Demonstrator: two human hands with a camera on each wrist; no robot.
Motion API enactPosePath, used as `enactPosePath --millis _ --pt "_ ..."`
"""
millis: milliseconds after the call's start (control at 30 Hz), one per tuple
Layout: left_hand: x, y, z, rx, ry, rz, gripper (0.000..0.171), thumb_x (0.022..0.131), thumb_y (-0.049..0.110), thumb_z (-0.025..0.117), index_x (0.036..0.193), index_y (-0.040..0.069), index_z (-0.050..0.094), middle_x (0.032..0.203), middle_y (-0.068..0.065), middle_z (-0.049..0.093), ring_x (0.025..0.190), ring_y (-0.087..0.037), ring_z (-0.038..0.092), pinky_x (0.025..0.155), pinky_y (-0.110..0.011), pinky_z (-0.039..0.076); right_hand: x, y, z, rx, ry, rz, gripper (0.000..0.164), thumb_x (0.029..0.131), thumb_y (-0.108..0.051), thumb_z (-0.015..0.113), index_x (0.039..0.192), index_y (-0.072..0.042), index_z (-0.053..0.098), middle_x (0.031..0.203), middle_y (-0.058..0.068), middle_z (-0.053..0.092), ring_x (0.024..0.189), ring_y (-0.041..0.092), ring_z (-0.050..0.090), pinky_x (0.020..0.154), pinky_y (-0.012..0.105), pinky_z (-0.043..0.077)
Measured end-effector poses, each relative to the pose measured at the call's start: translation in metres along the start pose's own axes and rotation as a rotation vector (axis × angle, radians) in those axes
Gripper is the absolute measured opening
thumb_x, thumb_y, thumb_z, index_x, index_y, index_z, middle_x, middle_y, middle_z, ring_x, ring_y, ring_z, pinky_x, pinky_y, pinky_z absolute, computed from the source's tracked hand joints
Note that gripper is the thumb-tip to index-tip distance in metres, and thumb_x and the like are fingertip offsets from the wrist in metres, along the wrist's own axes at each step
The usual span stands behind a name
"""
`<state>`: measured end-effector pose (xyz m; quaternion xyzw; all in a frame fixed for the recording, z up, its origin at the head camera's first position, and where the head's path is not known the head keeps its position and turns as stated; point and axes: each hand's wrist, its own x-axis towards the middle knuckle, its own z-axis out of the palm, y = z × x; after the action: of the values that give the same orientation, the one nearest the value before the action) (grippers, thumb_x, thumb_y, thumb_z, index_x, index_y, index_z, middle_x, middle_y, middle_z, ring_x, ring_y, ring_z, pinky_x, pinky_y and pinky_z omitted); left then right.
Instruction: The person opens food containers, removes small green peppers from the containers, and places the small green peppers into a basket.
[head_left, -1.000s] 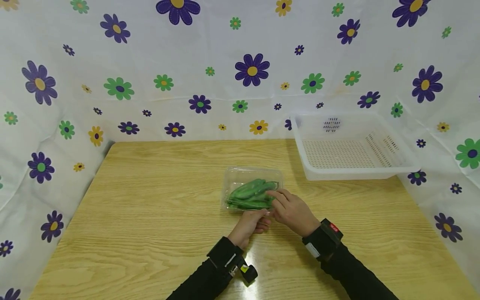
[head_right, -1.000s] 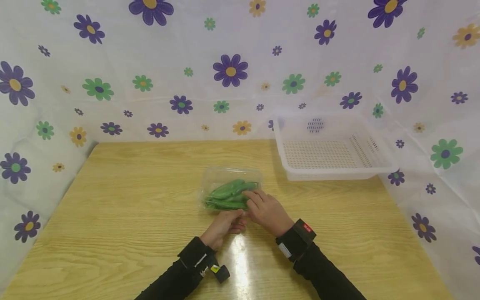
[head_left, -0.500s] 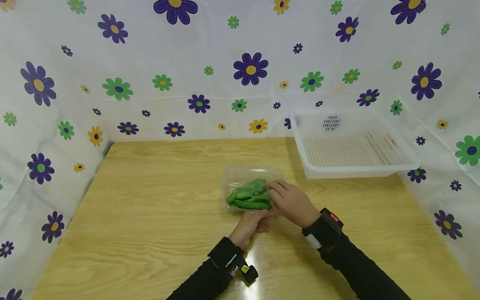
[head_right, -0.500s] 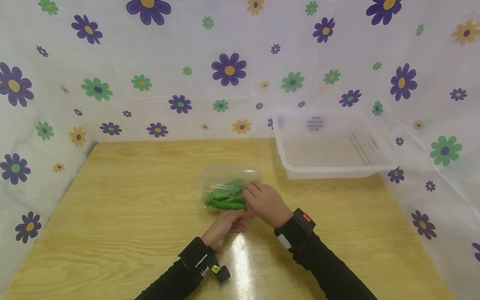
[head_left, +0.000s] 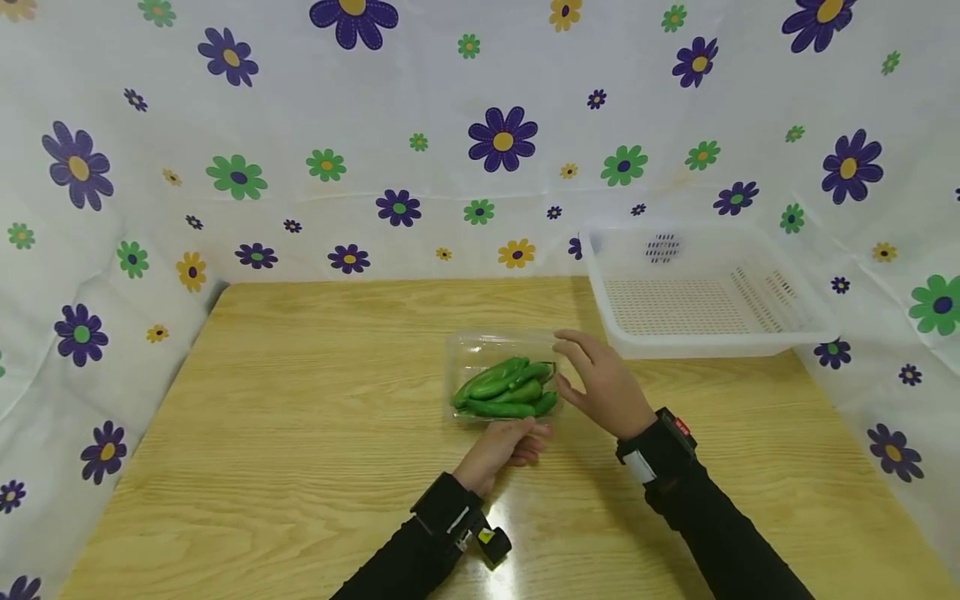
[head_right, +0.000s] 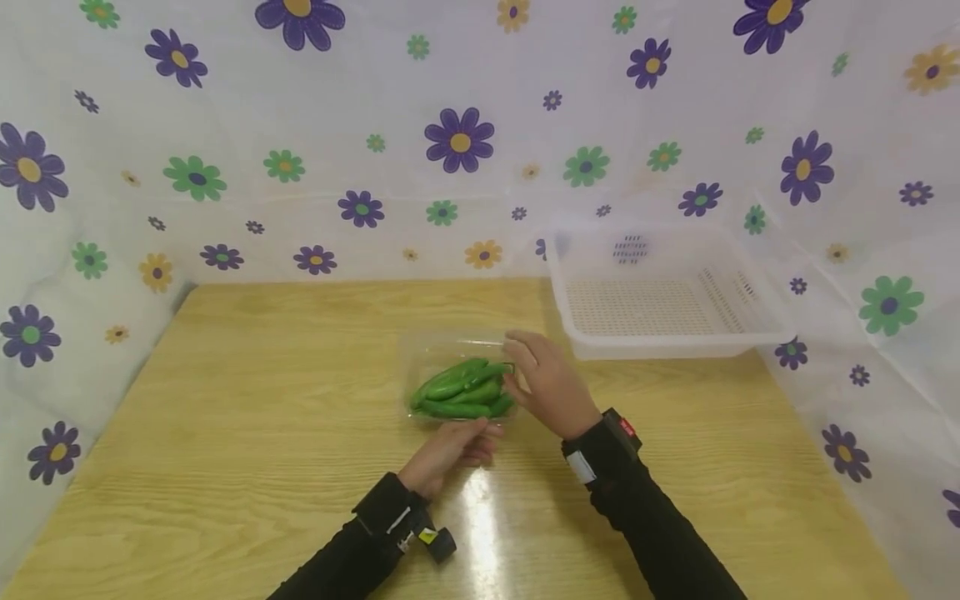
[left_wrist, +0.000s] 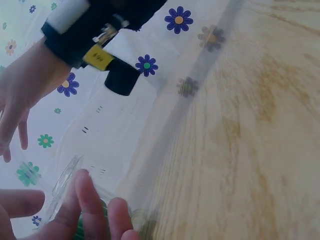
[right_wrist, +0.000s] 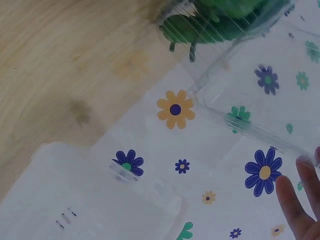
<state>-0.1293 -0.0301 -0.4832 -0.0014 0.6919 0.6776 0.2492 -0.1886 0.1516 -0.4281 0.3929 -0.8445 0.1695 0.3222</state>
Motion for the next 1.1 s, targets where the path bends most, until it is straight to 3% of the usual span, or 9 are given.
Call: enactPosePath --millis 167,267,367,467,567,667,767,933,1100 --pt "-0.011 0.006 0.0 0.053 -0.072 0.026 0.042 0.101 0.029 0.04 0.115 -0.005 0.063 0.103 -0.022 0.066 0.088 -0.019 0.065 0.081 -0.03 0.051 0.021 0.013 0.006 0.165 -0.041 0.201 0.061 0.081 -0.004 0.07 0.136 0.0 0.041 0.129 0.022 0.047 0.116 0.035 0.051 0.095 0.045 0.044" --pt "-0.021 0.012 -0.002 0.135 -0.118 0.094 0.038 0.102 0.023 0.039 0.113 -0.005 0.063 0.102 -0.025 0.064 0.095 -0.03 0.063 0.086 -0.034 0.05 0.033 0.021 0.012 0.252 -0.089 0.319 0.067 0.088 -0.007 0.063 0.144 -0.002 0.027 0.134 0.024 0.041 0.119 0.036 0.046 0.097 0.048 0.042" --pt "-0.032 0.021 -0.008 0.253 -0.117 0.191 0.034 0.102 0.022 0.041 0.112 0.0 0.064 0.101 -0.022 0.065 0.098 -0.034 0.061 0.088 -0.039 0.049 0.041 0.027 0.019 0.315 -0.114 0.412 0.074 0.09 -0.008 0.06 0.149 -0.003 0.015 0.141 0.024 0.032 0.119 0.037 0.044 0.098 0.05 0.04" --pt "-0.042 0.033 -0.021 0.392 -0.019 0.275 0.03 0.101 0.024 0.043 0.113 0.007 0.065 0.102 -0.016 0.066 0.099 -0.032 0.061 0.086 -0.042 0.048 0.046 0.032 0.025 0.371 -0.131 0.483 0.079 0.09 -0.008 0.058 0.15 -0.002 0.006 0.149 0.024 0.02 0.123 0.041 0.041 0.1 0.051 0.039" --pt "-0.049 0.044 -0.039 0.539 0.177 0.332 0.026 0.1 0.023 0.045 0.114 0.013 0.064 0.109 -0.011 0.065 0.1 -0.028 0.061 0.084 -0.043 0.048 0.048 0.034 0.03 0.42 -0.174 0.557 0.081 0.092 -0.01 0.055 0.15 -0.003 -0.001 0.153 0.024 0.011 0.126 0.044 0.039 0.098 0.053 0.04" --pt "-0.048 0.049 -0.061 0.649 0.355 0.322 0.025 0.099 0.021 0.048 0.117 0.013 0.062 0.111 -0.011 0.063 0.1 -0.026 0.06 0.081 -0.041 0.048 0.046 0.034 0.034 0.477 -0.237 0.637 0.082 0.094 -0.013 0.053 0.15 -0.006 -0.005 0.155 0.024 0.006 0.127 0.046 0.037 0.096 0.054 0.041" --pt "-0.04 0.046 -0.082 0.697 0.417 0.252 0.031 0.099 0.021 0.048 0.125 0.008 0.057 0.111 -0.014 0.061 0.1 -0.028 0.059 0.08 -0.041 0.048 0.042 0.034 0.038 0.527 -0.295 0.705 0.08 0.095 -0.016 0.052 0.151 -0.007 -0.004 0.155 0.023 0.004 0.127 0.047 0.037 0.097 0.054 0.04" --pt "-0.031 0.036 -0.101 0.666 0.355 0.117 0.041 0.098 0.023 0.049 0.134 0.004 0.049 0.114 -0.016 0.061 0.104 -0.031 0.059 0.079 -0.041 0.048 0.034 0.033 0.044 0.559 -0.377 0.73 0.072 0.096 -0.018 0.05 0.15 -0.002 0.006 0.153 0.027 0.011 0.124 0.048 0.041 0.096 0.053 0.043" --pt "-0.031 0.032 -0.107 0.625 0.306 0.094 0.039 0.096 0.019 0.053 0.131 0.003 0.052 0.107 -0.015 0.063 0.099 -0.03 0.06 0.073 -0.036 0.047 0.026 0.035 0.048 0.596 -0.456 0.752 0.067 0.098 -0.022 0.047 0.15 -0.004 0.01 0.154 0.024 0.014 0.128 0.047 0.039 0.094 0.053 0.044"
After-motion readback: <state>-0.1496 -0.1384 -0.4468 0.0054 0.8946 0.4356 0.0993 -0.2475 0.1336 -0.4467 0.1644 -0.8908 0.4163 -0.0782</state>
